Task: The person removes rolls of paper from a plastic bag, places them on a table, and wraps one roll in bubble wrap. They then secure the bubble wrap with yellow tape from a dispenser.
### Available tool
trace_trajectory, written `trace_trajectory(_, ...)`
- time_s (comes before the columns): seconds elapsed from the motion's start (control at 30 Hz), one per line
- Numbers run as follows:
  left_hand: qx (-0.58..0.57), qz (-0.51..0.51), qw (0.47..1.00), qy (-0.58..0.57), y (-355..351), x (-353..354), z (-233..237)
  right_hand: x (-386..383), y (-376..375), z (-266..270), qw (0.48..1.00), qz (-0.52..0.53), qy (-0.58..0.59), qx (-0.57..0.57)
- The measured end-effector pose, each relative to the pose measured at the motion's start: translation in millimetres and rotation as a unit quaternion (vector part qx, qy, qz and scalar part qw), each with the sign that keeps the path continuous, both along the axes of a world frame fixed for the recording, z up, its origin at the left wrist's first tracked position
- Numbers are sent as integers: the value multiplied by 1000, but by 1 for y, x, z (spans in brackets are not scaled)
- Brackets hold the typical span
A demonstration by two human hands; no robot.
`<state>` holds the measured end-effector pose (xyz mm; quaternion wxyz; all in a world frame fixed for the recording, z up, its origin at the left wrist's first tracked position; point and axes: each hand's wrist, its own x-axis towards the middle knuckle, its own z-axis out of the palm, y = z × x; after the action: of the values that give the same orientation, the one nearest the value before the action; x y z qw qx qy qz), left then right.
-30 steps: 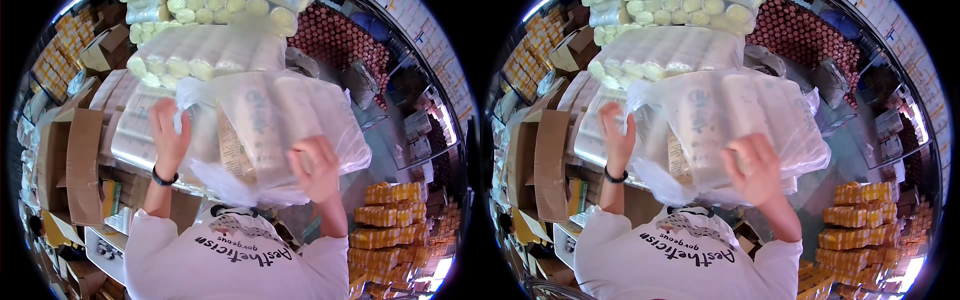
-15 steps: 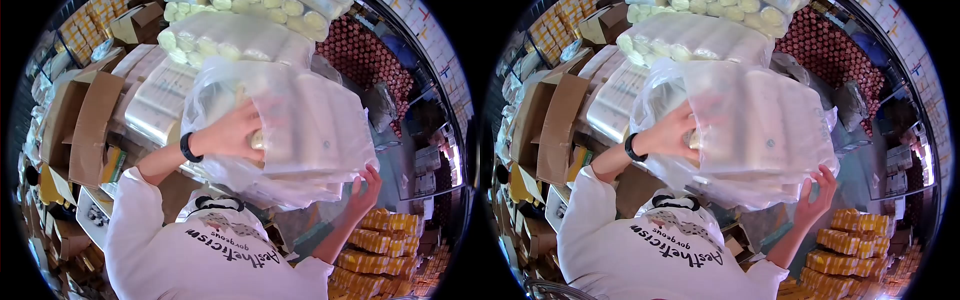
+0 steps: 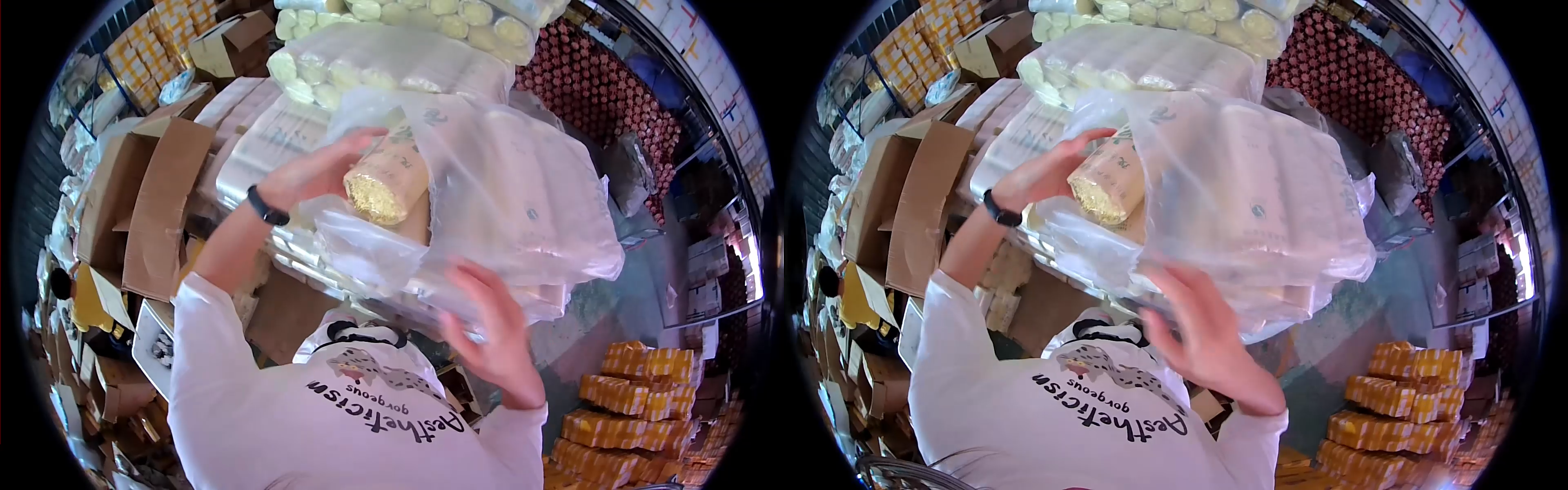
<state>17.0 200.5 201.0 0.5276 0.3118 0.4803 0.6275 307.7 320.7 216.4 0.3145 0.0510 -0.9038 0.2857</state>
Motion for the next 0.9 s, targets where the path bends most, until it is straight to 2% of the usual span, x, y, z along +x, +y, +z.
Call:
trace_trajectory(0.03,-2,8,1000,24,12,6,4,-19,-7,2,999,24,-13,32)
trace_trajectory(0.13,-91,-12,983,162,31,17,17,-58,-8,-11,994,-9,6,111)
trace_trajectory(0.17,-83,-13,985,150,37,17,17,-61,-9,-10,993,-24,-4,120)
trace_trajectory(0.27,-95,18,993,74,27,22,16,-61,-8,-10,990,-57,-43,122)
trace_trajectory(0.37,11,-5,996,-83,5,12,-10,-68,-3,-21,990,-60,-105,70)
trace_trajectory(0.4,5,-15,986,-167,-9,17,-13,-70,2,-23,987,-64,-138,50)
trace_trajectory(0.47,34,-5,987,-159,-30,16,-30,-77,5,-21,973,-90,-209,29)
trace_trajectory(0.53,11,-9,983,-185,-62,18,-47,-88,4,-17,948,-134,-287,26)
trace_trajectory(0.63,26,-16,964,-265,-110,29,-70,-123,5,-26,909,-143,-389,-42)
trace_trajectory(0.73,23,-54,963,-264,-159,20,-103,-152,4,-27,845,-154,-498,118)
trace_trajectory(0.77,24,-67,963,-262,-175,15,-114,-157,25,-70,938,-107,-330,-17)
trace_trajectory(0.83,59,-147,922,-354,-198,7,-111,-167,24,-74,925,-169,-303,-154)
trace_trajectory(0.87,69,-166,922,-342,-209,2,-116,-171,20,-75,912,-200,-284,-217)
trace_trajectory(0.9,81,-185,923,-329,-221,-4,-122,-174,14,-77,918,-207,-253,-224)
